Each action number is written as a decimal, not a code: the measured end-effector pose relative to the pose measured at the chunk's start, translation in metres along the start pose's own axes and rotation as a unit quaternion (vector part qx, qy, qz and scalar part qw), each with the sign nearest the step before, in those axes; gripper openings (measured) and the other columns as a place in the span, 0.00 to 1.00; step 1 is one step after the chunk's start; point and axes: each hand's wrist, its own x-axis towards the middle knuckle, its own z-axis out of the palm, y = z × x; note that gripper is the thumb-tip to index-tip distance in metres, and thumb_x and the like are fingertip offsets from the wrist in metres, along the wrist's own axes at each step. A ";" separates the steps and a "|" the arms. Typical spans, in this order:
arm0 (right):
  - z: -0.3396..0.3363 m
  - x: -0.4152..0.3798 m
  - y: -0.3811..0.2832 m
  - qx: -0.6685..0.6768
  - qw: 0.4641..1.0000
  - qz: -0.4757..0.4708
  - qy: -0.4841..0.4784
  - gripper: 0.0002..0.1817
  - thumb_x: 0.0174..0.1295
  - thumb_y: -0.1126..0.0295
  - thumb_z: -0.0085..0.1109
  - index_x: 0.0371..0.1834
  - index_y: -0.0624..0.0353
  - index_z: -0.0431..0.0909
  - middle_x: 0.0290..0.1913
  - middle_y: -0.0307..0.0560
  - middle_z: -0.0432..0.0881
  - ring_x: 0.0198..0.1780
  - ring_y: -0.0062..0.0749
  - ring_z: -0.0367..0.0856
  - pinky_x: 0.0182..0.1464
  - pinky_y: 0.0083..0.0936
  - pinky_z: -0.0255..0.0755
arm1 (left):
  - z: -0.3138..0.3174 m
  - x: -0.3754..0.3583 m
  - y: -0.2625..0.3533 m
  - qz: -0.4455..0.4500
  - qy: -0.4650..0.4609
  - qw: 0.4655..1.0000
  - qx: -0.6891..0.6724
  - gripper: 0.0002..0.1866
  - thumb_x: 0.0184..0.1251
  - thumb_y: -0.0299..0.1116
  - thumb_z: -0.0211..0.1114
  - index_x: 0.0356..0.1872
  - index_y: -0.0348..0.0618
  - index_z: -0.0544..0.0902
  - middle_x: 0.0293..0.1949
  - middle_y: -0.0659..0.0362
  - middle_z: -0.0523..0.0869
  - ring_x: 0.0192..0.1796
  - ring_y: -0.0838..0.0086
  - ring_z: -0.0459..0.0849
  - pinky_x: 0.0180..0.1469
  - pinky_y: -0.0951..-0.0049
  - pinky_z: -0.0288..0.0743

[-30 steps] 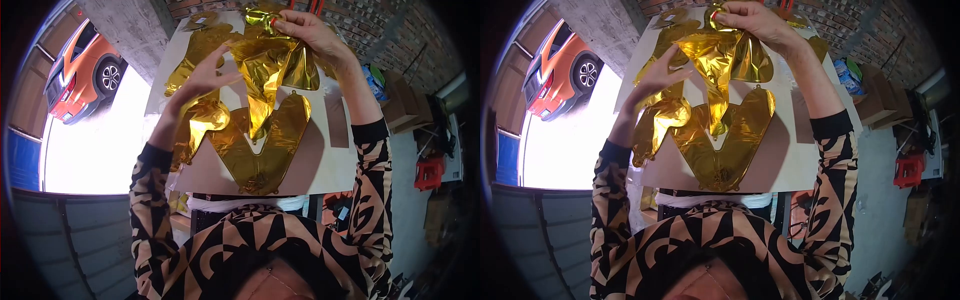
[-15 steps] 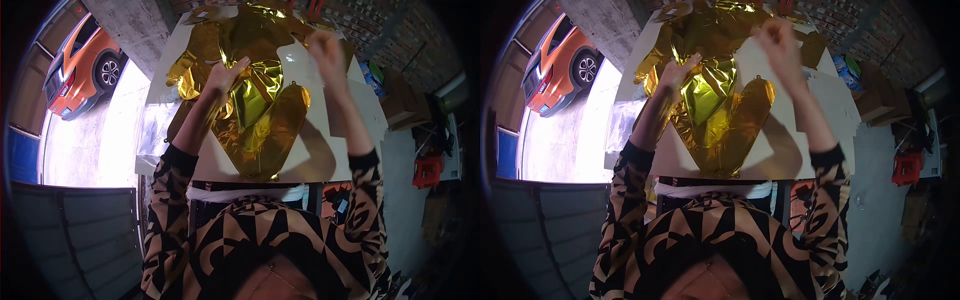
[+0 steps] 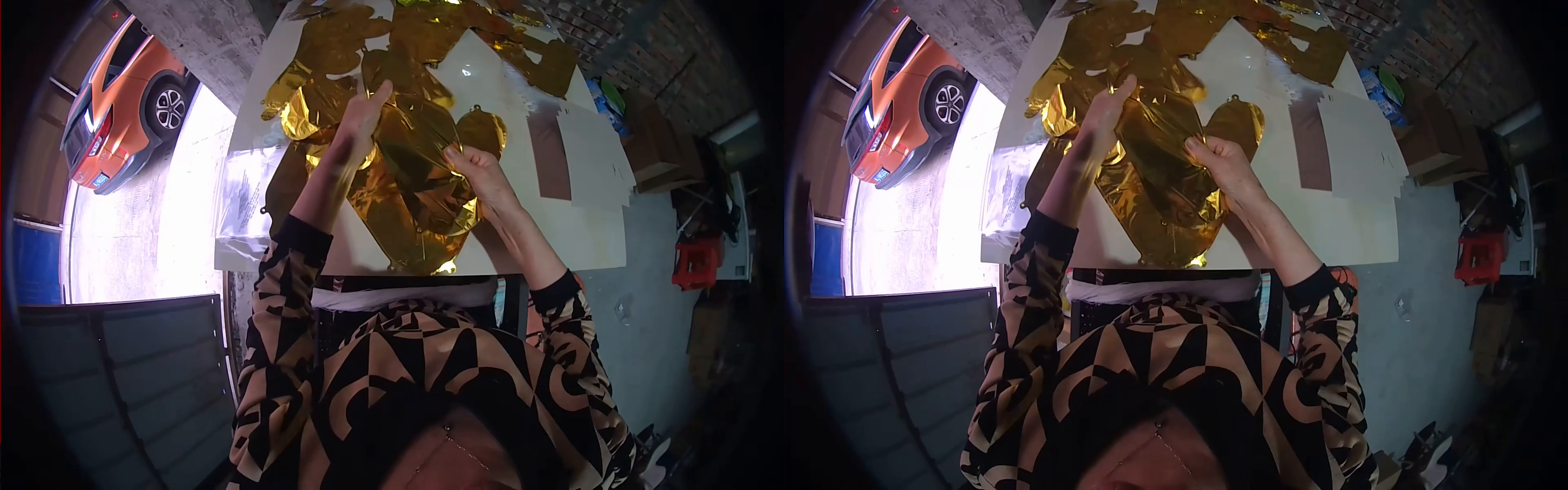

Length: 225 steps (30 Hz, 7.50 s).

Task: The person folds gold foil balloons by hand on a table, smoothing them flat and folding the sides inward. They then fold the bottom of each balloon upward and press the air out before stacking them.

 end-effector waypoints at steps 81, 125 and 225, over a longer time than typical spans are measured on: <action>-0.050 0.014 0.018 -0.733 0.623 -0.171 0.213 0.24 0.68 0.61 0.66 0.66 0.52 0.74 0.71 0.52 0.73 0.74 0.51 0.70 0.61 0.50 0.75 | -0.002 -0.054 -0.128 0.371 -0.079 0.672 0.636 0.37 0.78 0.61 0.55 0.80 0.52 0.68 0.81 0.48 0.64 0.85 0.52 0.53 0.84 0.40 0.42; 0.054 -0.152 0.069 -0.682 0.711 -0.140 -0.096 0.43 0.65 0.49 0.68 0.83 0.47 0.64 0.86 0.47 0.56 0.88 0.46 0.45 0.85 0.63 0.33 | -0.125 -0.214 -0.123 0.274 -0.141 0.760 0.573 0.24 0.73 0.35 0.63 0.68 0.41 0.79 0.74 0.52 0.75 0.81 0.60 0.66 0.84 0.52 0.51; 0.147 0.215 0.048 -0.037 0.994 -0.079 0.064 0.22 0.73 0.55 0.65 0.51 0.67 0.84 0.40 0.37 0.86 0.42 0.26 0.81 0.48 0.29 0.73 | -0.243 -0.095 -0.055 0.119 0.179 0.784 0.582 0.33 0.67 0.50 0.70 0.68 0.41 0.79 0.65 0.46 0.81 0.67 0.49 0.77 0.69 0.50 0.68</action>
